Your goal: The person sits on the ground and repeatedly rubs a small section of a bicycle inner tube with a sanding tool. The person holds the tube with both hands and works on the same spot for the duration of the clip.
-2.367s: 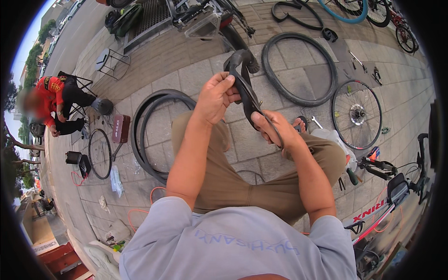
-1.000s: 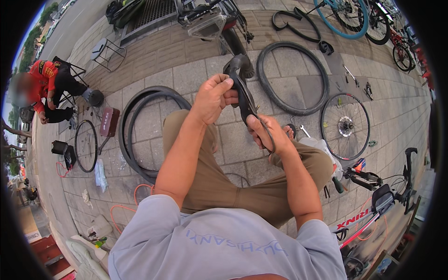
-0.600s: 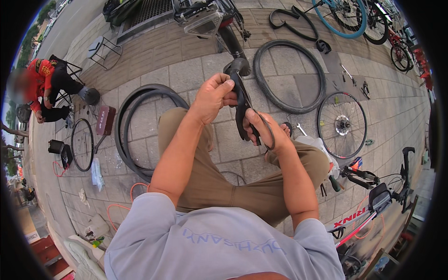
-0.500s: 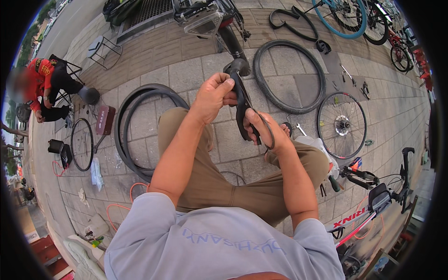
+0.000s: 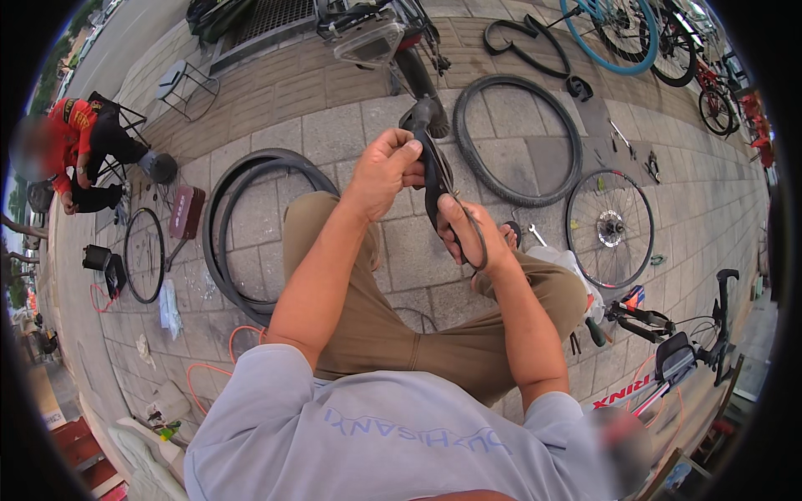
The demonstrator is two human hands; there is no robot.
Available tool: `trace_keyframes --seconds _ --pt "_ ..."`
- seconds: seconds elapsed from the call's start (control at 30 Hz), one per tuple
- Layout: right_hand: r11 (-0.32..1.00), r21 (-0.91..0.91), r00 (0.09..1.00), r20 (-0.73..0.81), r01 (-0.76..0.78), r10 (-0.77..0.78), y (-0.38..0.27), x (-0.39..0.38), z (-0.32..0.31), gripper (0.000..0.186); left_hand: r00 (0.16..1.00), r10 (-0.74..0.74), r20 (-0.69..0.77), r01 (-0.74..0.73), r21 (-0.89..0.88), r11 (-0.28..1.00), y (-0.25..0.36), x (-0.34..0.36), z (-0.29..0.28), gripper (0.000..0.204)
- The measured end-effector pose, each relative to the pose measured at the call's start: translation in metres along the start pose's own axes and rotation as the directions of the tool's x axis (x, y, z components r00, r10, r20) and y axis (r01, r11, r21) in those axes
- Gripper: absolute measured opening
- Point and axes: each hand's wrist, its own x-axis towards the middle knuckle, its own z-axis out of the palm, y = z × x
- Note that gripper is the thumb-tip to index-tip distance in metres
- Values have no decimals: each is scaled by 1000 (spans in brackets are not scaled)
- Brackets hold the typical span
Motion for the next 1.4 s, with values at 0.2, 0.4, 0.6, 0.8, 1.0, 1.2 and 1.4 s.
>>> trace_keyframes --seconds 0.2,0.4,0.6,0.8,1.0,1.2,1.4 --pt "1000 9 1000 -13 14 -13 2 1 2 63 1000 -11 -13 9 -130 992 -1 1 5 20" --pt "1000 -29 1000 17 -11 12 6 2 1 63 969 -142 -200 111 -157 981 -10 -1 4 28" --pt "996 -85 999 42 -29 33 6 0 2 64 915 -377 -144 317 -324 892 -30 3 -6 36" --pt "991 -135 995 102 15 -1 -10 -19 -12 60 925 -331 184 373 -291 881 -18 -4 -1 29" --pt "964 -266 999 37 -6 17 -7 -58 -5 62 937 -157 313 261 -326 909 -15 1 -13 28" --pt "986 -159 996 82 57 -44 2 -74 18 65 923 -249 293 351 -373 859 -15 -31 -3 27" --pt "967 216 990 41 -137 132 33 -58 41 62 902 -431 -1 410 -305 859 -43 -31 2 28"
